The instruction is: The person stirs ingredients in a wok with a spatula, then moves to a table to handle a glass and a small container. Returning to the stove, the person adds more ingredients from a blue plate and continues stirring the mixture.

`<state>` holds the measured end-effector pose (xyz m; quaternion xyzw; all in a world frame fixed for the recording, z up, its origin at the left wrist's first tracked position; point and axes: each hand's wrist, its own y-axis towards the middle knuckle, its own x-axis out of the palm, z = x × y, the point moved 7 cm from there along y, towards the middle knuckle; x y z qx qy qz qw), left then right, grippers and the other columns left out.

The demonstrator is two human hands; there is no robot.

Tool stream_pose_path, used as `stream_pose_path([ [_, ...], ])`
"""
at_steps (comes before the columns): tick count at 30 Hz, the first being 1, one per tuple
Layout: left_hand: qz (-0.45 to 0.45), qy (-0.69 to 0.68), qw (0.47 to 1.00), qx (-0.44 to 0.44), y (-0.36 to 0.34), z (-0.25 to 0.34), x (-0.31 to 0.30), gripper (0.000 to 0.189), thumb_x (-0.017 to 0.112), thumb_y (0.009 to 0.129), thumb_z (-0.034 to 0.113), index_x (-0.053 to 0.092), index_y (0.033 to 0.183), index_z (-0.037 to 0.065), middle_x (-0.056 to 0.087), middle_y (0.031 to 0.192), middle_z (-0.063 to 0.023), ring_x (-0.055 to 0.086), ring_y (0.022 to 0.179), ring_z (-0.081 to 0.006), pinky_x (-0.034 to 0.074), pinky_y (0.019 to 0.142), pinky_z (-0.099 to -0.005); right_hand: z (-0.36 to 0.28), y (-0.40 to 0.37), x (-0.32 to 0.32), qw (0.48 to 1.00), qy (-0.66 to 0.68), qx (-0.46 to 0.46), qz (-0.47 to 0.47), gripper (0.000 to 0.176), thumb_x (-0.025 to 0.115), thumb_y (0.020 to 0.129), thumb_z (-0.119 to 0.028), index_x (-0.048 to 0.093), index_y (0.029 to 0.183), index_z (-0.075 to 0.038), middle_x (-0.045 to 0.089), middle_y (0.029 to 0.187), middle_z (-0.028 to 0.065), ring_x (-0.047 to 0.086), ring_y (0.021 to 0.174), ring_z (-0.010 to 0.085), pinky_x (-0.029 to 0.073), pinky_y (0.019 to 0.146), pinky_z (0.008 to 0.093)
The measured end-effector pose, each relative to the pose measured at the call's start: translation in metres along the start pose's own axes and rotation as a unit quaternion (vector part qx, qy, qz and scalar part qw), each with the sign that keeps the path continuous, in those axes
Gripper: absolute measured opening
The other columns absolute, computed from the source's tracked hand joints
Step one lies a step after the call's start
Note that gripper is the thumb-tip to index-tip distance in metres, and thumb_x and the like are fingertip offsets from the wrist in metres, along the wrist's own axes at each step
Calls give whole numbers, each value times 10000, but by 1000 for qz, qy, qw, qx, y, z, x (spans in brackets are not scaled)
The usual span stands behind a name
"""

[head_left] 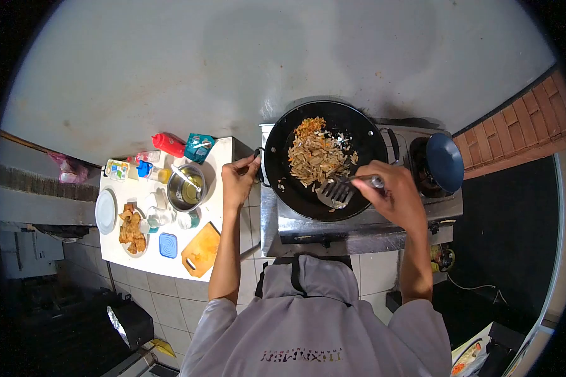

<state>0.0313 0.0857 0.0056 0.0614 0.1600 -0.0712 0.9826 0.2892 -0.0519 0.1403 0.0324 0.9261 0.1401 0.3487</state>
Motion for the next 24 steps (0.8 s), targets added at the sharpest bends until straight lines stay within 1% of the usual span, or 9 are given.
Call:
stream_pose_path([
  [1, 0, -1, 1000, -1, 0, 3, 0, 266, 688, 881, 151, 684, 1027, -72, 672, 726, -57, 512, 595, -48, 428, 524, -218, -1, 0, 8, 999, -9, -22, -48, 193, 686, 843, -161, 631, 866, 23, 615, 800, 144, 586, 626, 307, 442, 554, 369],
  [3, -19, 19, 997, -76, -3, 0, 0, 352, 707, 867, 238, 676, 1043, -65, 715, 920, -153, 617, 832, -133, 480, 819, -295, 10, 3, 17, 998, -15, 7, -68, 204, 688, 835, -168, 627, 900, 15, 603, 791, 139, 584, 674, 307, 445, 605, 373],
  [5, -22, 11, 997, -74, -3, -5, 0, 353, 705, 869, 237, 675, 1046, -66, 716, 916, -150, 617, 828, -132, 481, 817, -294, 18, 7, 21, 998, -5, -62, -10, 177, 705, 815, -109, 633, 919, 15, 579, 734, 115, 534, 561, 246, 397, 495, 311],
  [7, -16, 0, 997, -72, 1, -11, 1, 354, 703, 870, 236, 673, 1049, -67, 717, 912, -147, 617, 823, -131, 481, 815, -292, 3, 6, 5, 998, -29, -53, -12, 171, 699, 819, -107, 635, 924, 12, 586, 751, 116, 542, 576, 248, 407, 499, 327],
  [9, 1, 19, 1000, -1, 1, -8, -1, 289, 693, 881, 172, 683, 1022, -81, 665, 719, -59, 512, 577, -52, 418, 502, -209, -13, -1, -7, 999, -14, -10, -31, 179, 672, 844, -150, 625, 919, 6, 602, 802, 128, 581, 657, 296, 445, 604, 368],
  [12, -4, -10, 999, -43, 0, -8, 0, 304, 695, 881, 175, 676, 1027, -91, 678, 746, -67, 537, 624, -59, 450, 556, -213, -38, -11, -1, 995, -23, -37, -87, 185, 668, 844, -161, 609, 910, 1, 587, 809, 119, 585, 669, 302, 454, 601, 376],
  [17, 3, -15, 999, -36, -3, -4, 1, 310, 695, 881, 174, 671, 1032, -95, 699, 818, -90, 575, 705, -71, 485, 652, -217, -20, -9, 44, 989, -36, -108, -90, 182, 691, 825, -130, 627, 915, 15, 579, 802, 128, 566, 660, 314, 447, 578, 386],
  [20, 21, 7, 999, -28, -4, 0, 0, 312, 695, 880, 172, 668, 1033, -99, 700, 818, -99, 575, 709, -77, 486, 660, -227, 21, 13, 51, 997, -22, -73, -24, 157, 678, 843, -110, 628, 911, 22, 587, 798, 142, 578, 637, 296, 452, 565, 363],
  [24, 38, 38, 998, -36, -7, -3, -1, 295, 694, 879, 171, 676, 1034, -79, 703, 818, -107, 575, 715, -82, 485, 666, -236, 24, 24, 25, 997, 13, -43, 65, 146, 660, 862, -92, 619, 894, 44, 632, 810, 157, 639, 650, 273, 486, 550, 343],
])
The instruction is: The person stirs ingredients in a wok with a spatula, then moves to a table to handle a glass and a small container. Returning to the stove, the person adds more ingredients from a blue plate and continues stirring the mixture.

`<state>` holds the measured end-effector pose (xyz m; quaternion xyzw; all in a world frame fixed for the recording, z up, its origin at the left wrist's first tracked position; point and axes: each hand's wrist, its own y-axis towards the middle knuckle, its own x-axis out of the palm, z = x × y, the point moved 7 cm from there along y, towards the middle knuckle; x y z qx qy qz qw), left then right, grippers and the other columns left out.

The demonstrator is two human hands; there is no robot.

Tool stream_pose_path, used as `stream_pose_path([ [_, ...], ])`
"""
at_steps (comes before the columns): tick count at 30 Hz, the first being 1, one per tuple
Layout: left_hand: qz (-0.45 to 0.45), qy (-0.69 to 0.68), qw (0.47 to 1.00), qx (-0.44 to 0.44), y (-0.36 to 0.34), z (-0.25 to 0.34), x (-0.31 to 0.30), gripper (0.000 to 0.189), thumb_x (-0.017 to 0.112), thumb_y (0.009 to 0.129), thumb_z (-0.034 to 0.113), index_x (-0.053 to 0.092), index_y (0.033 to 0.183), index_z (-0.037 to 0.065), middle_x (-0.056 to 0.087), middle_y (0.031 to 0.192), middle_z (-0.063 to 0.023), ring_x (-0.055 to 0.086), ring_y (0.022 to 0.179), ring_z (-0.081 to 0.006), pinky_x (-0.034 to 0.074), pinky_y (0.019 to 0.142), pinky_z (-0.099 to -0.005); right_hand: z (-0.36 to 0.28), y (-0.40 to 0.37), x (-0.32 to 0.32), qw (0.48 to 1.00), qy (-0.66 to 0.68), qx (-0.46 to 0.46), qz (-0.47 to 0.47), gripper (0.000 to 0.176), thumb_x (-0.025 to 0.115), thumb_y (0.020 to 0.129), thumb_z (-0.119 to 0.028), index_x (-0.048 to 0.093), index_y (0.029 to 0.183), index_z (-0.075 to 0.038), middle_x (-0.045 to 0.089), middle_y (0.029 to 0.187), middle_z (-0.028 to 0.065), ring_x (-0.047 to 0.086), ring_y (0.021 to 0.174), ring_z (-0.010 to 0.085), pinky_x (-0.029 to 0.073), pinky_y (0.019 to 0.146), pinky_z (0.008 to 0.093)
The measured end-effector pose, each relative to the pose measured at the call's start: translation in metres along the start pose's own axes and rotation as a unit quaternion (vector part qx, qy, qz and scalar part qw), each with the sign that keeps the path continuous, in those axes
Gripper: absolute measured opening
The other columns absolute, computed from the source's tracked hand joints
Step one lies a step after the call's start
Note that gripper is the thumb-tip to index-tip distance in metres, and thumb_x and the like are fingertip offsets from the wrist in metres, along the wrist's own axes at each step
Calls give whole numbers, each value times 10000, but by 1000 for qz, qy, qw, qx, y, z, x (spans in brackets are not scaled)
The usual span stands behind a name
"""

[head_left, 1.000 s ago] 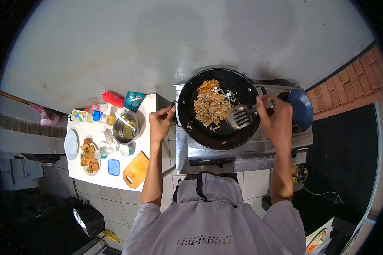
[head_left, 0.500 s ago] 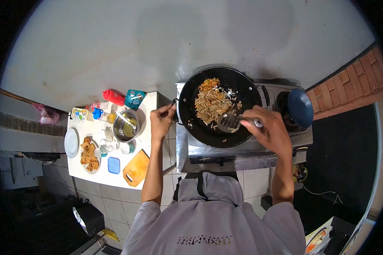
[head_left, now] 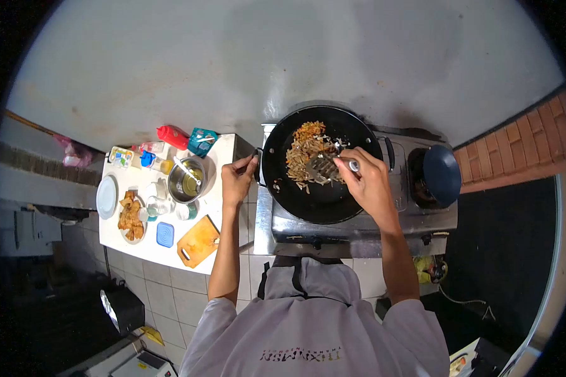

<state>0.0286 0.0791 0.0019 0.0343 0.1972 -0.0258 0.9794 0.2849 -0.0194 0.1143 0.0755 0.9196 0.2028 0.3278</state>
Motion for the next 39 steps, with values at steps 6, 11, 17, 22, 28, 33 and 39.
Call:
stream_pose_path([
  [6, 10, 42, 999, -29, -2, 1, -1, 280, 693, 877, 168, 683, 1025, -70, 708, 837, -131, 590, 742, -111, 492, 707, -265, 28, 13, 28, 998, 50, 8, -39, 155, 672, 861, -108, 631, 926, 27, 659, 862, 170, 641, 628, 263, 491, 534, 338],
  [11, 37, 50, 998, -29, -7, 2, -1, 295, 693, 875, 170, 674, 1038, -75, 708, 870, -145, 620, 759, -127, 497, 714, -270, 36, 29, -33, 1000, 18, -16, -1, 183, 668, 869, -129, 657, 961, 29, 662, 907, 144, 647, 710, 225, 498, 557, 302],
  [17, 49, 35, 998, -21, -5, 4, 1, 288, 686, 877, 174, 680, 1016, -79, 710, 848, -147, 630, 739, -133, 502, 701, -269, 54, 68, -45, 998, -9, -66, 7, 201, 675, 861, -117, 635, 987, 35, 634, 893, 139, 610, 694, 248, 476, 579, 315],
  [22, 54, 41, 998, -15, -5, 7, -2, 272, 683, 872, 158, 682, 1001, -81, 711, 841, -160, 654, 752, -145, 509, 702, -270, 51, 76, -23, 990, -32, -135, -15, 219, 689, 847, -114, 640, 988, 47, 631, 886, 147, 601, 689, 274, 473, 588, 333],
  [28, 48, 44, 998, -20, -1, 2, 0, 267, 684, 864, 153, 682, 996, -80, 709, 861, -190, 682, 759, -181, 522, 702, -296, 56, 46, 5, 991, 32, -119, -49, 209, 683, 847, -88, 644, 993, 57, 650, 870, 160, 627, 729, 248, 497, 624, 323],
  [33, 63, 41, 997, -2, -1, 0, 1, 251, 690, 859, 150, 687, 962, -79, 709, 862, -190, 688, 753, -195, 523, 699, -301, 14, 21, -11, 990, 19, -106, -92, 229, 697, 840, -114, 632, 984, 52, 643, 873, 144, 620, 684, 220, 490, 605, 336],
  [39, 64, 29, 997, 20, 0, 3, 1, 253, 687, 868, 150, 683, 972, -81, 709, 815, -149, 659, 709, -150, 510, 656, -280, 18, 6, -26, 994, -56, -80, -53, 184, 686, 849, -105, 626, 959, 30, 637, 852, 142, 624, 658, 247, 481, 548, 350],
])
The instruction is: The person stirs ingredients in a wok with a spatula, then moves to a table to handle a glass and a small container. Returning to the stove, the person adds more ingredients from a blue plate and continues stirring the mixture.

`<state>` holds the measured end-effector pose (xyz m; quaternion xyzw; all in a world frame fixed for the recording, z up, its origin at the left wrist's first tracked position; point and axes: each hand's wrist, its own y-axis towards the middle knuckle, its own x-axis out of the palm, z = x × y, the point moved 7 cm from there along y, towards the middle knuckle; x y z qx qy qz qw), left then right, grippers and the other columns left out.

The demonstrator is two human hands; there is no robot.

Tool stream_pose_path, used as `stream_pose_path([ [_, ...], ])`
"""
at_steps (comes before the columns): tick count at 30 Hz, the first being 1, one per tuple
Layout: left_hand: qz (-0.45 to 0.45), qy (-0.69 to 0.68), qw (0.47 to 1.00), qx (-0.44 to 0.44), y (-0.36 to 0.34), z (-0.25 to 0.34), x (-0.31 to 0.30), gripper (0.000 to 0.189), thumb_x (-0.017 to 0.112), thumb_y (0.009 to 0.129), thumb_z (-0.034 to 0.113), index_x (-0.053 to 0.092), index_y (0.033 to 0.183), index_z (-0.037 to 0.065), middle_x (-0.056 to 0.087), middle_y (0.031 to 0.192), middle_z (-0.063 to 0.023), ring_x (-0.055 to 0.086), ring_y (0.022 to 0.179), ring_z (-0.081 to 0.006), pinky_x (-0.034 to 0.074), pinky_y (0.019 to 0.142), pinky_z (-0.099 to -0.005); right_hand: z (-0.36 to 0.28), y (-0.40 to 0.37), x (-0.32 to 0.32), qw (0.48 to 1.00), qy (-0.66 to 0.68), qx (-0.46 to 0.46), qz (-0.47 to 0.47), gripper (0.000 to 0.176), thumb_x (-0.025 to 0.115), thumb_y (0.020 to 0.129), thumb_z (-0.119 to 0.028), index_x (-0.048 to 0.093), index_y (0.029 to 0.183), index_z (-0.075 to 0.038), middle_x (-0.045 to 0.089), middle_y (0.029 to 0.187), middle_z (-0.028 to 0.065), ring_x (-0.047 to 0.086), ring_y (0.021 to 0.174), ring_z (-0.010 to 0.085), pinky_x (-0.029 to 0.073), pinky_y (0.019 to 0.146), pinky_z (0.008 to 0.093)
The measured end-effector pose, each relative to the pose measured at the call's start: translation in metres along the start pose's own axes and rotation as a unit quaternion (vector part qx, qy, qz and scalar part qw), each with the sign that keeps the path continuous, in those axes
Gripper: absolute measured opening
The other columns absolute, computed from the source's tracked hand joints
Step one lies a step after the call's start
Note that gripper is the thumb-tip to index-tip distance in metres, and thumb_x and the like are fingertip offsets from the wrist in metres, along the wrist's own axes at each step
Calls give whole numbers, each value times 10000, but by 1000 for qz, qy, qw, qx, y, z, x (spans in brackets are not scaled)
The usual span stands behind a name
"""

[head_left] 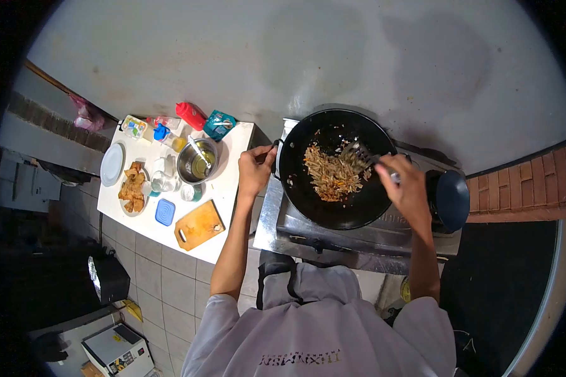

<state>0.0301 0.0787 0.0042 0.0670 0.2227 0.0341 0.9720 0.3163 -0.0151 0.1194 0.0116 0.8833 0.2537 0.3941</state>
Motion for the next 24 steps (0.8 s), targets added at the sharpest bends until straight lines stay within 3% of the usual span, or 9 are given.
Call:
stream_pose_path([
  [1, -7, -5, 1000, 1, -2, 0, 0, 255, 686, 872, 151, 682, 979, -80, 707, 800, -135, 647, 693, -135, 505, 640, -273, 4, -4, -13, 997, -22, 41, 69, 164, 670, 863, -97, 626, 958, 30, 643, 846, 143, 633, 664, 240, 483, 549, 345],
  [4, -22, -29, 998, -42, -3, 0, 1, 249, 683, 877, 152, 685, 978, -76, 699, 777, -107, 611, 667, -109, 492, 618, -262, 18, -19, 7, 984, 86, 144, 66, 150, 648, 879, -86, 624, 965, 35, 653, 839, 145, 645, 678, 219, 493, 555, 319],
  [6, -20, -40, 998, -35, -2, -3, 3, 247, 680, 881, 152, 686, 976, -76, 683, 744, -79, 574, 638, -93, 472, 592, -252, 12, -21, 21, 993, 59, 103, 21, 142, 655, 875, -76, 628, 958, 35, 656, 826, 128, 637, 676, 195, 503, 570, 283],
  [12, -31, -25, 999, -28, -1, -5, 2, 265, 678, 883, 165, 683, 978, -82, 698, 778, -102, 609, 693, -101, 485, 644, -245, 9, -32, -17, 984, 15, 159, 81, 153, 676, 859, -78, 631, 955, 32, 662, 828, 114, 644, 680, 193, 505, 571, 285],
  [14, -26, -19, 999, -16, -1, -4, 2, 266, 678, 883, 166, 682, 977, -83, 699, 784, -109, 616, 700, -105, 488, 650, -247, 0, -35, -4, 981, 93, 161, 61, 157, 690, 847, -83, 629, 942, 27, 661, 835, 124, 658, 695, 201, 504, 579, 298],
  [15, -20, -12, 1000, -4, -1, -3, 2, 266, 678, 882, 166, 681, 976, -83, 701, 789, -115, 623, 707, -109, 490, 656, -250, -8, -33, 8, 995, 52, 63, 59, 162, 697, 842, -88, 629, 936, 26, 660, 842, 140, 668, 708, 223, 500, 591, 311],
  [16, -20, -11, 1000, -4, -2, -3, 1, 266, 678, 882, 166, 681, 976, -83, 701, 789, -115, 623, 707, -109, 490, 656, -250, -4, -33, 25, 994, 75, 77, 31, 162, 696, 841, -88, 630, 932, 28, 656, 844, 155, 662, 693, 243, 494, 588, 325],
  [21, -29, -1, 999, -23, -4, 2, 0, 244, 677, 878, 145, 680, 968, -81, 705, 804, -129, 635, 723, -125, 499, 675, -264, 12, -11, 0, 988, 6, 116, 101, 169, 662, 874, -136, 639, 935, 20, 655, 842, 158, 645, 657, 277, 484, 567, 337],
  [24, -38, -4, 999, -18, -4, 5, 0, 233, 679, 873, 132, 680, 974, -78, 707, 813, -133, 641, 732, -127, 502, 683, -264, 13, -3, -34, 974, -105, 134, 151, 195, 644, 887, -164, 630, 850, 28, 631, 732, 188, 615, 573, 311, 440, 505, 375],
])
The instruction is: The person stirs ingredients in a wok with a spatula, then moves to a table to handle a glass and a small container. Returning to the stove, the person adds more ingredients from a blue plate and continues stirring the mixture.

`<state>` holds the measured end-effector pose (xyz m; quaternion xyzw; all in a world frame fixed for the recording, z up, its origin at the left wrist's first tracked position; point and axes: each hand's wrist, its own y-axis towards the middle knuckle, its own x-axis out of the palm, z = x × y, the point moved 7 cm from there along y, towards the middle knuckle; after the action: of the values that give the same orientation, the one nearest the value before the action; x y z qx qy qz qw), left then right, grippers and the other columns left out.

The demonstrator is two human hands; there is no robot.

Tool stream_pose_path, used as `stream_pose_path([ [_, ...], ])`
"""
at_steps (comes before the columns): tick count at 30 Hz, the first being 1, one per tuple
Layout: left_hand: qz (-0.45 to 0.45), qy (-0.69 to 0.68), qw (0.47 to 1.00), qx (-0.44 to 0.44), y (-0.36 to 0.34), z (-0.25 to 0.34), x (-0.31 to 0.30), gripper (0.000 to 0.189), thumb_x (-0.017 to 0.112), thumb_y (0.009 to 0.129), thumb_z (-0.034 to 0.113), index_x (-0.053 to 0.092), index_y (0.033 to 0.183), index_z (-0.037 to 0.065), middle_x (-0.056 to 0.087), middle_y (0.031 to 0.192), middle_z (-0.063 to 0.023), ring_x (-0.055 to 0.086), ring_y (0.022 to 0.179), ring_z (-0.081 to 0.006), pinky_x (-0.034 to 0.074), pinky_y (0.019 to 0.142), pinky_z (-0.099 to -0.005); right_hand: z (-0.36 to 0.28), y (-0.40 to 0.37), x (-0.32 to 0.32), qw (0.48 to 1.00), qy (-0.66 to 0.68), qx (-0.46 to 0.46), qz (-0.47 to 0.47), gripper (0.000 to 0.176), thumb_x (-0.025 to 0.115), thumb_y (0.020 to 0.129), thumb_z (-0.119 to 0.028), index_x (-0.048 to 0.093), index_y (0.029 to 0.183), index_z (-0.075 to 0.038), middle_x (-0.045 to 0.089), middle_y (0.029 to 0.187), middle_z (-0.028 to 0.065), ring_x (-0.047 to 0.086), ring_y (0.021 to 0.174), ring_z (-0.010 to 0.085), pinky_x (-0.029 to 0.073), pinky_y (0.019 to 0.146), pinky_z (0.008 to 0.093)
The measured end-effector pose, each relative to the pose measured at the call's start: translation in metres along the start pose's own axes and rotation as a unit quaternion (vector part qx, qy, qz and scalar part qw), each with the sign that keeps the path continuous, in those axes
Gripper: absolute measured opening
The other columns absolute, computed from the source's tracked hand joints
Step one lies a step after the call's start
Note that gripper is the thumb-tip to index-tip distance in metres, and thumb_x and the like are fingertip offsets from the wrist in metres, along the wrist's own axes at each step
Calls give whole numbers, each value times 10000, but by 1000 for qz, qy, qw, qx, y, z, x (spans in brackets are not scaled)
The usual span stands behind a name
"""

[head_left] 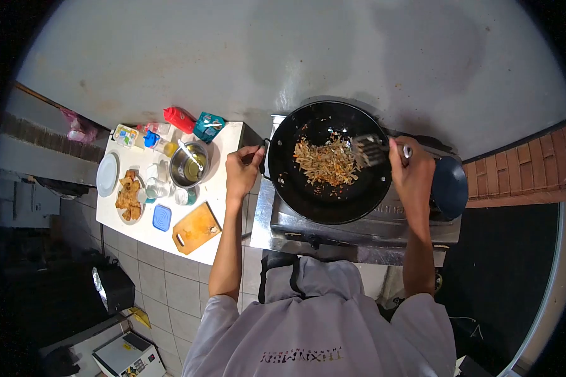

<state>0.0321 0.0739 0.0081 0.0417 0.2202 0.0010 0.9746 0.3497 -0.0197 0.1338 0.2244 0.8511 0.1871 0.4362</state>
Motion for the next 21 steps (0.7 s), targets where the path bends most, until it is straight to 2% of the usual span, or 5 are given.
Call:
stream_pose_path([
  [3, 16, 20, 1000, 18, 1, -3, 0, 224, 681, 870, 128, 684, 968, -73, 707, 803, -130, 645, 726, -126, 503, 675, -261, 25, -7, 36, 995, -61, 65, -39, 234, 627, 895, -167, 598, 764, 25, 601, 652, 195, 605, 537, 324, 413, 480, 392],
  [11, 5, 23, 1000, 16, 1, 3, -1, 225, 676, 874, 130, 684, 955, -79, 702, 772, -123, 633, 698, -112, 498, 649, -258, 2, 0, 59, 971, 145, 188, 3, 263, 629, 880, -125, 564, 674, 25, 576, 565, 173, 620, 510, 299, 426, 457, 361],
  [16, -6, 4, 1000, 5, 1, 0, 1, 221, 673, 877, 127, 685, 955, -80, 699, 765, -108, 612, 687, -96, 490, 644, -253, -28, -7, 73, 991, 113, -15, -75, 183, 649, 864, -98, 612, 763, 50, 623, 672, 193, 611, 527, 305, 451, 489, 343],
  [18, -5, 12, 1000, 4, 0, 1, -1, 220, 677, 875, 128, 687, 956, -77, 696, 761, -104, 605, 681, -96, 486, 639, -251, -3, -13, 75, 985, 137, 63, -88, 160, 667, 853, -104, 624, 798, 40, 621, 680, 172, 615, 556, 275, 457, 504, 349],
  [21, 14, 3, 1000, 14, -1, 0, 0, 218, 680, 875, 130, 689, 951, -74, 692, 755, -98, 597, 673, -98, 480, 629, -251, -11, -5, 44, 998, 54, -19, 0, 144, 654, 867, -97, 638, 821, 38, 645, 714, 168, 626, 556, 243, 469, 506, 326],
])
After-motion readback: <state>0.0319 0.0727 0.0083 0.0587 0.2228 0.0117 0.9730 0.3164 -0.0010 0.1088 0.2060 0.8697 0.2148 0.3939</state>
